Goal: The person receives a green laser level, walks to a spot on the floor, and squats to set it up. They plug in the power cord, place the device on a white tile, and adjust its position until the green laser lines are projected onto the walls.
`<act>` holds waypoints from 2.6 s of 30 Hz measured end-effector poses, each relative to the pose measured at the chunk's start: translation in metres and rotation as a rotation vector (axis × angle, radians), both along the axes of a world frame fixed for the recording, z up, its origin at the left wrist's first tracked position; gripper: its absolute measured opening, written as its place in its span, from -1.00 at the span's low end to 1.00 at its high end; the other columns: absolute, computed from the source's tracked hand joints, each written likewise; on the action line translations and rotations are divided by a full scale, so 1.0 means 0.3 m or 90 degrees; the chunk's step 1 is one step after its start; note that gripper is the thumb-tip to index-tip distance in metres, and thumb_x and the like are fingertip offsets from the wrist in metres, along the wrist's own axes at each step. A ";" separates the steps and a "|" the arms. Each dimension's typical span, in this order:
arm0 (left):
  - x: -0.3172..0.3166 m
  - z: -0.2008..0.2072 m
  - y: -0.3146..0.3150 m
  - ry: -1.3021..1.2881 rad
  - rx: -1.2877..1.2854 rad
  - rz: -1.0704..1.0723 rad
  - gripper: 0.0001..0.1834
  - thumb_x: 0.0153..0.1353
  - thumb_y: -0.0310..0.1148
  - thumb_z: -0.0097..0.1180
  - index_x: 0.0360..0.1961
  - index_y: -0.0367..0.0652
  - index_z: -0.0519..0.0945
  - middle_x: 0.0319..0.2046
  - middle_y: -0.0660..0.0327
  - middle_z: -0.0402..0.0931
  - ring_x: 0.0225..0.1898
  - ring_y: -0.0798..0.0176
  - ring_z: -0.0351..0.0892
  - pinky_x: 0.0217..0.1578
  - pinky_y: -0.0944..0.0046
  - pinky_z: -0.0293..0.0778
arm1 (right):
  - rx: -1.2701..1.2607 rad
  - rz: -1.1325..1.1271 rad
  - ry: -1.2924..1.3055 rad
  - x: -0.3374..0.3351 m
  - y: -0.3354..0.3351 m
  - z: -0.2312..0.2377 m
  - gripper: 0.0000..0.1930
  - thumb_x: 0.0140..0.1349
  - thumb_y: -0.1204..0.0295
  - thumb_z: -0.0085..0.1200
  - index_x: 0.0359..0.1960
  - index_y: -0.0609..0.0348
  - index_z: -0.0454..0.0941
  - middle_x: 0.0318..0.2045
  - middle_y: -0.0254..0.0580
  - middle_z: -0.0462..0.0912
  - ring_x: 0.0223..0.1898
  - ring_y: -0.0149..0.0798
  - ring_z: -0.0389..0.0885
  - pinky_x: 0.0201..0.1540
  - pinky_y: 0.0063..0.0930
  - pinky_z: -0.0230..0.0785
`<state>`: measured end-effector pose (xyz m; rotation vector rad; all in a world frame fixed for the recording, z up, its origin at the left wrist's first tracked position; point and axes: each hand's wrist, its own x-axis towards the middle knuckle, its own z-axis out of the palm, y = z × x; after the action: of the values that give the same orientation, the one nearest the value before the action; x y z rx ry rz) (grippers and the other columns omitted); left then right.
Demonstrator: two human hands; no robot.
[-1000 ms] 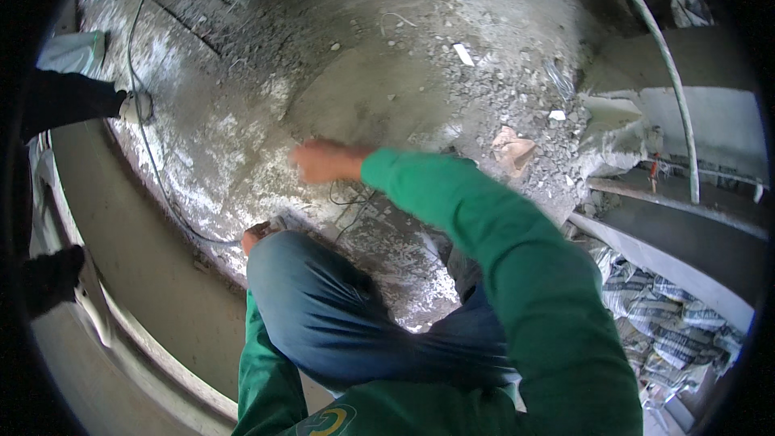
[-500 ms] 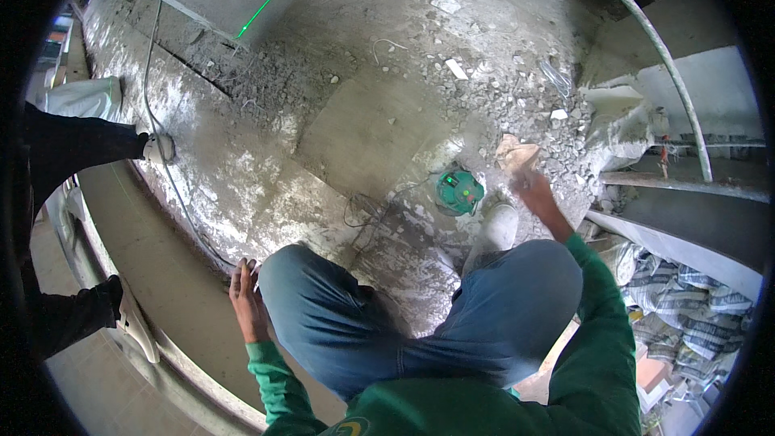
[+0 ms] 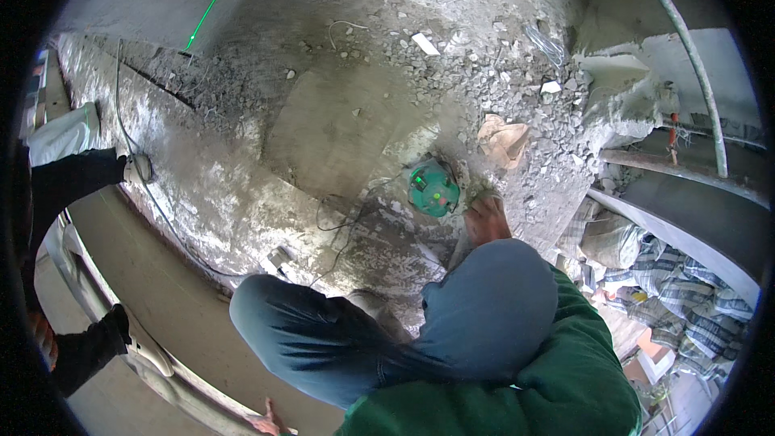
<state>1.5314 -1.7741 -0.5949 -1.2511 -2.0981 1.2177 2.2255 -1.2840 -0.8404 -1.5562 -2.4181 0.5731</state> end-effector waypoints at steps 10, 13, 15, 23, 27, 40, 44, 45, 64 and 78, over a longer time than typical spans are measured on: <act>-0.019 -0.065 0.049 -0.063 0.144 0.282 0.15 0.28 0.39 0.26 0.68 -0.09 0.16 0.39 -0.26 0.43 0.31 -0.24 0.50 0.30 -0.26 0.48 | -0.038 -0.268 -0.041 -0.026 0.098 -0.120 -0.92 0.33 0.38 0.20 -0.28 0.06 0.67 -0.22 -0.10 0.61 -0.07 0.11 0.52 0.06 0.07 0.28; 0.001 -0.061 0.099 -0.072 0.211 0.552 0.24 0.20 0.47 0.31 0.64 -0.20 0.20 0.48 -0.23 0.28 0.48 -0.27 0.29 0.40 -0.32 0.34 | -0.049 -0.248 -0.104 -0.034 0.112 -0.146 -0.88 0.35 0.31 0.18 -0.23 0.04 0.69 -0.19 -0.14 0.64 -0.02 0.10 0.54 0.05 0.07 0.30; 0.014 -0.056 0.112 0.000 -0.058 0.677 0.06 0.52 0.44 -0.22 0.74 -0.09 -0.08 0.71 -0.03 -0.09 0.67 -0.07 0.06 0.64 -0.07 -0.05 | -0.043 -0.231 -0.123 -0.030 0.120 -0.160 -0.87 0.34 0.28 0.19 -0.24 0.02 0.67 -0.19 -0.19 0.64 -0.03 0.09 0.55 0.01 0.06 0.32; -0.018 -0.055 0.071 -0.088 0.239 0.474 0.28 0.12 0.38 0.46 0.56 -0.41 0.27 0.44 -0.22 0.43 0.40 -0.22 0.46 0.41 -0.21 0.36 | -0.191 -0.175 -0.124 -0.006 0.115 -0.180 -0.45 0.04 0.23 0.37 0.10 0.13 0.63 0.08 0.04 0.66 0.22 0.26 0.51 0.26 0.22 0.28; -0.035 -0.084 0.025 -0.063 0.258 0.468 0.45 -0.04 0.53 0.46 0.58 -0.42 0.25 0.50 -0.22 0.33 0.46 -0.25 0.35 0.48 -0.20 0.29 | -0.177 -0.100 -0.077 0.010 0.120 -0.215 -0.40 0.04 0.21 0.39 0.13 0.22 0.65 0.07 0.09 0.65 0.25 0.19 0.50 0.31 0.14 0.28; -0.014 -0.088 0.042 -0.101 0.343 0.475 0.21 0.08 0.24 0.54 0.57 -0.33 0.31 0.56 -0.18 0.27 0.55 -0.29 0.21 0.56 -0.14 0.15 | -0.050 -0.077 0.027 -0.021 0.144 -0.208 -0.38 0.03 0.24 0.47 0.12 0.21 0.55 -0.07 0.14 0.67 0.06 0.28 0.60 0.12 0.19 0.40; 0.000 -0.087 0.063 -0.083 0.367 0.536 0.28 0.04 0.28 0.54 0.61 -0.27 0.25 0.56 -0.15 0.27 0.56 -0.25 0.19 0.57 -0.14 0.16 | -0.084 -0.094 0.081 -0.009 0.148 -0.179 -0.49 0.07 0.41 0.41 0.09 0.22 0.56 -0.09 0.20 0.67 -0.02 0.37 0.63 0.00 0.17 0.47; 0.006 -0.088 0.068 -0.075 0.359 0.576 0.29 0.03 0.29 0.55 0.61 -0.27 0.26 0.56 -0.14 0.27 0.56 -0.25 0.19 0.57 -0.14 0.17 | -0.090 -0.085 0.072 -0.004 0.150 -0.178 -0.50 0.08 0.43 0.40 0.09 0.22 0.55 -0.09 0.20 0.67 -0.03 0.37 0.63 -0.01 0.16 0.47; -0.020 -0.114 0.025 -0.104 0.397 0.577 0.40 -0.02 0.37 0.53 0.64 -0.28 0.16 0.54 -0.23 0.27 0.55 -0.28 0.24 0.52 -0.19 0.27 | -0.270 0.018 0.143 0.101 0.113 -0.109 0.20 0.09 0.05 0.61 0.62 0.22 0.05 0.52 0.37 0.22 0.57 0.40 0.13 0.54 0.19 0.14; -0.011 -0.085 0.060 -0.126 0.389 0.556 0.39 0.00 0.39 0.52 0.64 -0.27 0.18 0.56 -0.20 0.25 0.59 -0.25 0.17 0.56 -0.14 0.20 | -0.244 -0.031 0.239 0.112 0.148 -0.075 0.01 0.15 0.24 0.56 0.55 0.26 0.20 0.40 0.24 0.40 0.35 0.25 0.49 0.37 0.08 0.37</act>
<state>1.5282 -1.7560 -0.6205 -0.1622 -2.9694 0.6029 2.2592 -1.2397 -0.8629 -1.4641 -2.0649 1.2527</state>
